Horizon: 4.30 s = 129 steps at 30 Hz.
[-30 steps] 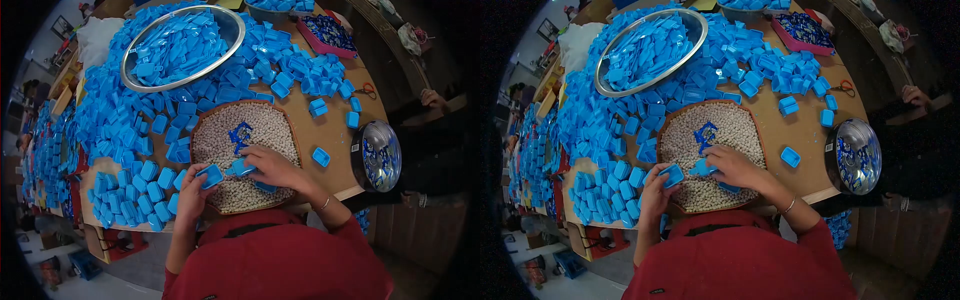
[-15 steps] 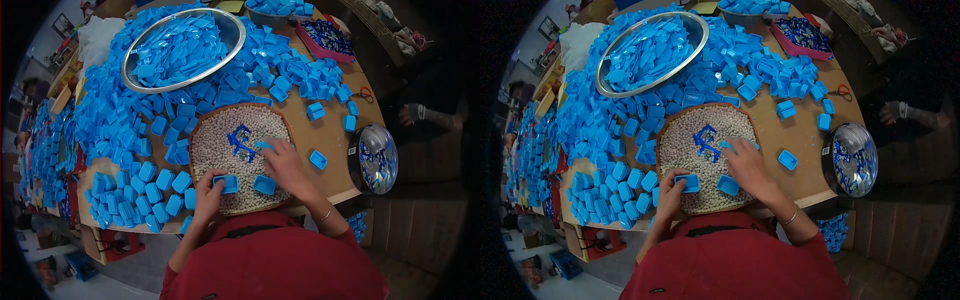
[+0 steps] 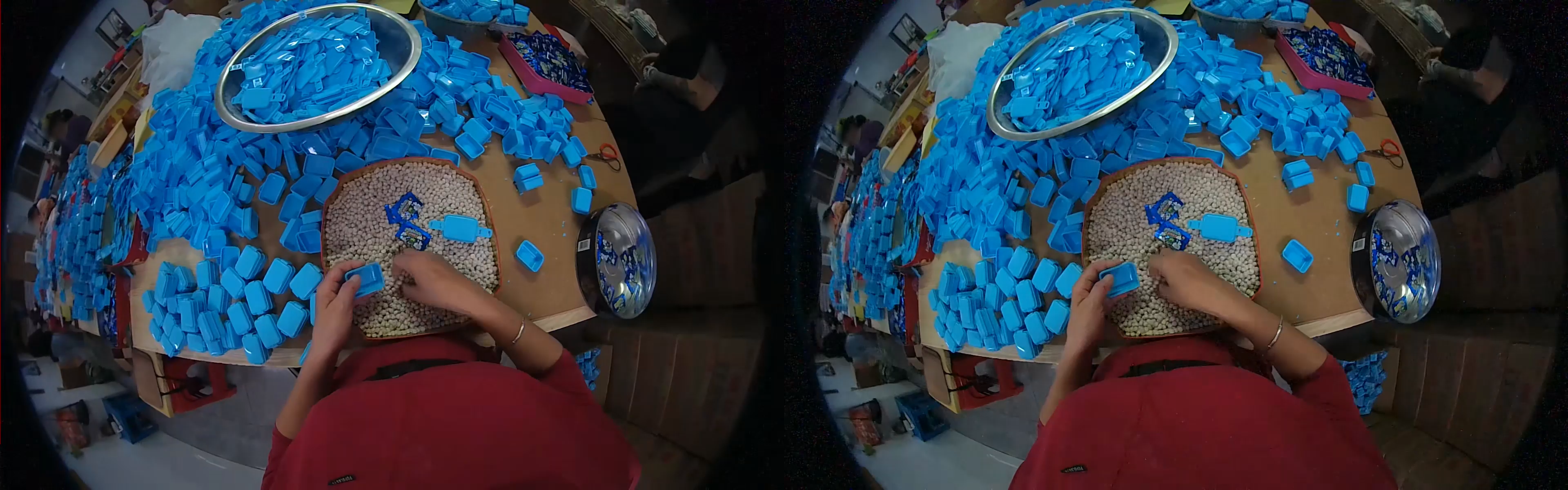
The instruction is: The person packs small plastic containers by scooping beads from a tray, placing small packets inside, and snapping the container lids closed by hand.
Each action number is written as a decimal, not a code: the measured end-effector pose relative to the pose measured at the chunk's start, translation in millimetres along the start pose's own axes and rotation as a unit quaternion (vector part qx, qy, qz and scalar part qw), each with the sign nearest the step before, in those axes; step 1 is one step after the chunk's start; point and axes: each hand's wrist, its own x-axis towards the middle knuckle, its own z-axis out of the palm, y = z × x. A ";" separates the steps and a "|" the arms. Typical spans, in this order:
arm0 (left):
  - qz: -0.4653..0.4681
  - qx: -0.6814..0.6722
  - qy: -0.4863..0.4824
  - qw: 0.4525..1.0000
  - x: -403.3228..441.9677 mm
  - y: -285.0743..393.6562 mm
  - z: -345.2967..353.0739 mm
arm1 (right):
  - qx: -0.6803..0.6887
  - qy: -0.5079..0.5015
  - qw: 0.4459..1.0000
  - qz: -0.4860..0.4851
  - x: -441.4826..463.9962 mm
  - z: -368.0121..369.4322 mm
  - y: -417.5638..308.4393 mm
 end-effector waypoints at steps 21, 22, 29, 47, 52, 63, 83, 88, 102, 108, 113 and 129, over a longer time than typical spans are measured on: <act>-0.108 -0.085 -0.048 0.989 3.7 -4.2 11.1 | -0.120 0.161 0.980 0.017 -31.7 -41.2 -18.4; -0.102 -0.047 -0.046 0.993 3.1 -4.6 11.5 | -0.140 0.144 0.979 0.017 -30.1 -38.2 -14.1; -0.105 -0.085 -0.013 0.991 6.3 -11.7 11.2 | -0.197 0.116 0.973 -0.018 -3.2 3.2 7.8; -0.106 -0.090 -0.040 0.990 5.0 -8.1 15.7 | -0.213 0.169 0.962 0.041 -38.8 -71.8 15.3; -0.108 -0.006 -0.044 0.993 8.3 -6.0 23.4 | -0.157 0.172 0.972 0.042 -41.8 -73.0 19.7; 0.007 0.002 -0.130 0.991 -7.9 12.8 35.8 | -0.003 0.123 0.983 -0.139 -51.0 -64.6 -47.2; 0.149 0.021 -0.110 0.982 -28.8 30.4 43.0 | 0.120 0.163 0.964 -0.172 -48.1 -57.2 -68.4; 0.243 0.078 -0.094 0.962 -27.8 34.1 42.0 | 0.330 0.110 0.937 -0.043 -48.0 -45.9 -57.1; 0.109 -0.012 -0.118 0.987 -17.6 27.5 34.0 | 0.299 0.158 0.941 -0.019 -42.0 -37.3 -52.9; 0.179 0.282 -0.093 0.938 -12.1 45.0 47.7 | 0.121 0.235 0.960 -0.090 -33.6 -23.3 -57.1; 0.220 0.138 -0.108 0.960 -3.5 27.5 51.3 | 0.186 0.272 0.939 -0.100 -37.7 -21.7 -55.9; 0.189 0.072 -0.023 0.979 6.4 15.3 51.3 | 0.142 0.314 0.933 -0.107 -25.7 -3.9 -56.2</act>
